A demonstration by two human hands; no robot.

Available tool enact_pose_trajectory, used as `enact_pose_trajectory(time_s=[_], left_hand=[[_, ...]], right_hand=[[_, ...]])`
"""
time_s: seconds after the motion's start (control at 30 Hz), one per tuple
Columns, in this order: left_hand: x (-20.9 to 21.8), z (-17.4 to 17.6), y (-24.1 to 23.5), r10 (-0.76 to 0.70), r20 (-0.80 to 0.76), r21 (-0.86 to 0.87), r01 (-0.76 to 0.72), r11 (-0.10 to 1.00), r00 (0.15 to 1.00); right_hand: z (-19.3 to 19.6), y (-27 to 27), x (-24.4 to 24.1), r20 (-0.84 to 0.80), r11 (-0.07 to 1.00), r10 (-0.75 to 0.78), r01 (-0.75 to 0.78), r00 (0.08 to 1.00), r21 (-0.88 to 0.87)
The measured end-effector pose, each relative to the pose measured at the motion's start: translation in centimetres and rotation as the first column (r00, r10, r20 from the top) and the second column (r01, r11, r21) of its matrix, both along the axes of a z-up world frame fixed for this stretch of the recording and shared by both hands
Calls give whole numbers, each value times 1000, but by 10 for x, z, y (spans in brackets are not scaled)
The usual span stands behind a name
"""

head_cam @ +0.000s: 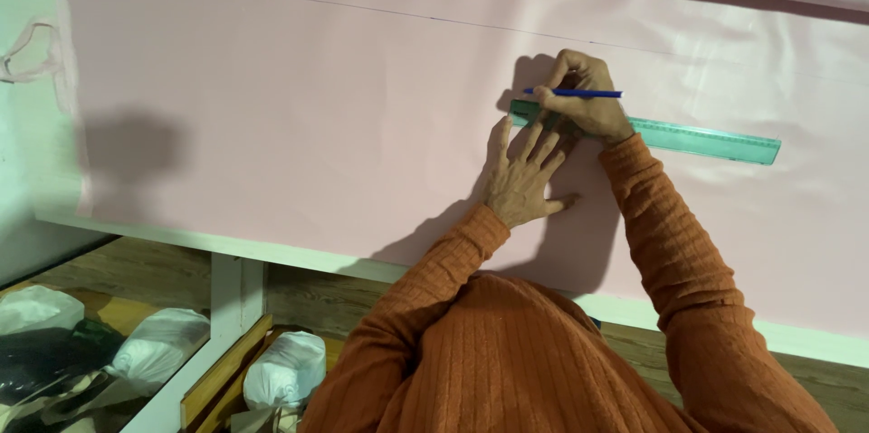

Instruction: Marking straight lines on a roll of pink leather using a ruler and a pen on a cutting table.

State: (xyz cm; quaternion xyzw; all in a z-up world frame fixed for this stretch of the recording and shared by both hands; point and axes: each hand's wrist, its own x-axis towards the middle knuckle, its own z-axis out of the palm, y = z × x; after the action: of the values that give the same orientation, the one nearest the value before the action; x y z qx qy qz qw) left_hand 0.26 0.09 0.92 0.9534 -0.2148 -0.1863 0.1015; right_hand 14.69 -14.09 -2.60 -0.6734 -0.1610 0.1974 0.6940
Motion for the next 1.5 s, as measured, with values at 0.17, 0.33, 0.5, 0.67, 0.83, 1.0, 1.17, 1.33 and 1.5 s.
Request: enact_pose_trajectory(time_s=[0.17, 0.33, 0.5, 0.67, 0.83, 1.0, 1.17, 1.33, 1.5], left_hand=[[-2, 8, 3, 23, 44, -11, -22, 1000, 999], [-13, -14, 16, 53, 102, -47, -48, 998, 993], [-14, -27, 21, 112, 320, -132, -73, 989, 941], [-15, -24, 22, 109, 336, -91, -83, 992, 935], [-14, -20, 22, 90, 336, -87, -65, 994, 937], [-12, -15, 23, 88, 355, -81, -63, 995, 931], [-10, -13, 24, 80, 349, -74, -57, 996, 934], [-9, -11, 25, 72, 350, -60, -54, 997, 934], [-9, -8, 25, 68, 337, -54, -53, 997, 939]], right_hand=[[12, -6, -1, -4, 984, -173, 173, 985, 30], [35, -20, -25, 333, 935, -234, 305, 914, -180], [16, -49, -71, 789, 741, 86, 490, 609, -459], [48, -55, -102, 772, 631, 145, 543, 619, -554], [27, -72, -100, 780, 588, 127, 587, 612, -557], [20, -71, -94, 791, 610, 70, 602, 607, -516], [17, -71, -94, 778, 592, 63, 604, 625, -534], [16, -72, -94, 778, 587, 64, 606, 626, -536], [14, -75, -93, 783, 607, 82, 591, 617, -530]])
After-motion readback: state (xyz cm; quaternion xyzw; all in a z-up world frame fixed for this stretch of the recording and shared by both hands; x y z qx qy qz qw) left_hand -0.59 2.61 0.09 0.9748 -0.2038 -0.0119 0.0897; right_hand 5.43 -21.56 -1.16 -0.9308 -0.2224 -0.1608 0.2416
